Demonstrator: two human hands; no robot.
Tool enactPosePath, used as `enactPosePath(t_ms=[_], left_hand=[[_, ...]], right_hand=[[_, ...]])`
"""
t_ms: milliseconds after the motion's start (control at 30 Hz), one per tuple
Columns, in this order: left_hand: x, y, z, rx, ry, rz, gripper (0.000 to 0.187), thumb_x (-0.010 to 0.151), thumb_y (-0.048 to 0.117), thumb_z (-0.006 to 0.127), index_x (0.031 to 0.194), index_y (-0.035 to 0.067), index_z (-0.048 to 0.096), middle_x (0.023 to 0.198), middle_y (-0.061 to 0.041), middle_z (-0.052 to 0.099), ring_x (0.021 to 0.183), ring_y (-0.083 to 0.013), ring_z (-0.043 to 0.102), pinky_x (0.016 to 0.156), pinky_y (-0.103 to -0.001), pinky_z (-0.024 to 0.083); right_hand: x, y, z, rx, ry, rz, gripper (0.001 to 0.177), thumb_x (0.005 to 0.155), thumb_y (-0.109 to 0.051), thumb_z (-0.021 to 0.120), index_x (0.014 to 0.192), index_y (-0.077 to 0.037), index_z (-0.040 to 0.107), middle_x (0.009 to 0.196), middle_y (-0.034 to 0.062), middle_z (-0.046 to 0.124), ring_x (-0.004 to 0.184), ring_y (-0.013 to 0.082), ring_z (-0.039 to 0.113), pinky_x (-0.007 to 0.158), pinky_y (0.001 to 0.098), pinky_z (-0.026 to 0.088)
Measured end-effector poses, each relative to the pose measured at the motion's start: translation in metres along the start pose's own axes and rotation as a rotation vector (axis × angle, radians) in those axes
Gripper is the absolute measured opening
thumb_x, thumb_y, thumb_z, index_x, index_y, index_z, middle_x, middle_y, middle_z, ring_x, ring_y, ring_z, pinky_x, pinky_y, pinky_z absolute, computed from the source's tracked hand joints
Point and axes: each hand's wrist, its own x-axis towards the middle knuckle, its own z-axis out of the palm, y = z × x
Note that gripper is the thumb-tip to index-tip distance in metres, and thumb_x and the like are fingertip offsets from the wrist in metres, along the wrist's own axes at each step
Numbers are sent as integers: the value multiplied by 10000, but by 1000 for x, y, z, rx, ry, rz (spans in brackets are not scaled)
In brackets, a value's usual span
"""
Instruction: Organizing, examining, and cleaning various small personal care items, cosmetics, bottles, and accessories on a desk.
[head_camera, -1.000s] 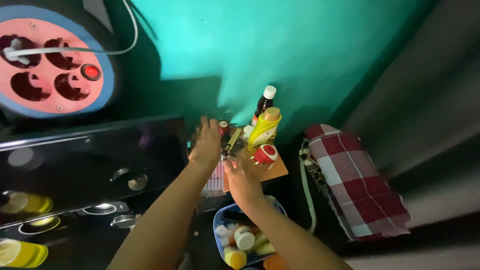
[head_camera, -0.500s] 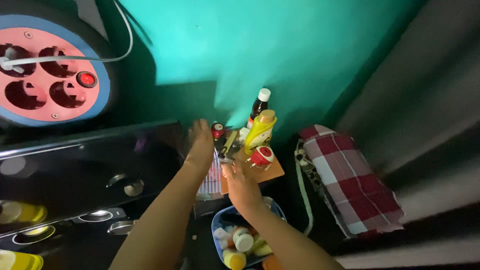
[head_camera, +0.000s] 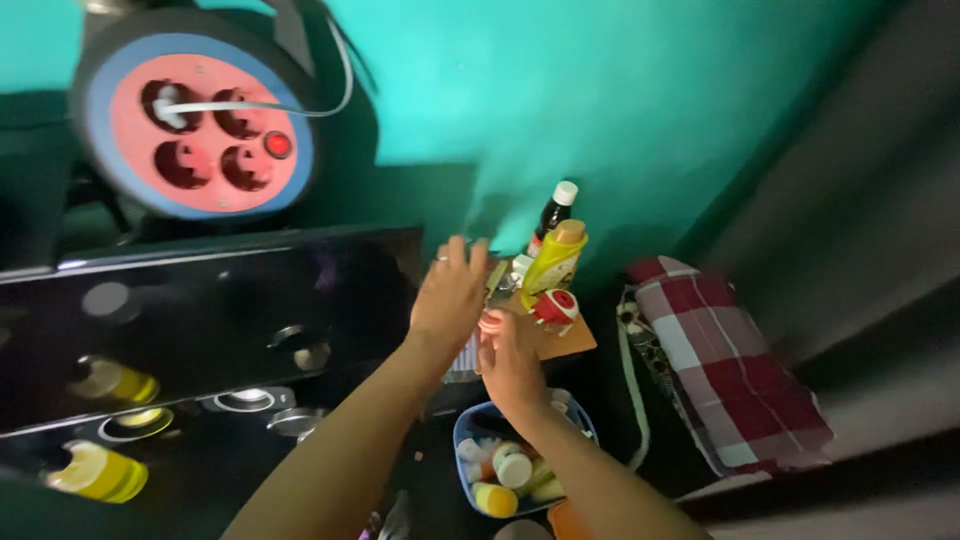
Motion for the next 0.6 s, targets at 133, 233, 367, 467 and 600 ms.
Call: enactPosePath(t_ms=[133,233,367,467,600], left_hand=[[-30,3,-45,148,-165,59,397,901,89,536,1292,34,495,1158,-203,522,1067,-363,607,833,-434,549],[-73,-11,-76,30,-17,77,481,870,97,569,1340,22,499,1124,-192,538,1004,-349,605,823,-416,539],[-134,-48,-124,-56,30,94,522,798,110,595,1304,20,505,1135,-195,543,1031,-366,591,872,-424,512],[-184,-87,-143,-19,-19,-55,503,851,105,583,1341,31,497,1148,-187,539,1058,-360,581,899,-425,500],[-262,-142,-173,-1,-33,-326,379,976,187,571,1314,32,501,1160,-197,533,1062,-380,564,893,-451,480]], right_hand=[[-4,-27,-12,156,-135,223,424,887,-102,665,1285,-47,530,1147,186,671,1066,382,667,847,436,547],[-17,-49,-10,251,-7,-144,381,945,-77,653,1298,-30,517,1233,224,651,1103,406,667,933,459,540],[-32,-98,20,182,-197,107,493,811,-132,729,1278,-64,585,1061,186,718,877,355,716,746,417,578],[-45,-140,56,285,-333,110,478,823,-148,736,1274,-69,600,1026,167,747,823,303,731,716,383,586],[-70,-199,110,514,-490,12,482,822,-143,753,1264,-57,578,1016,144,753,848,229,752,739,330,598]])
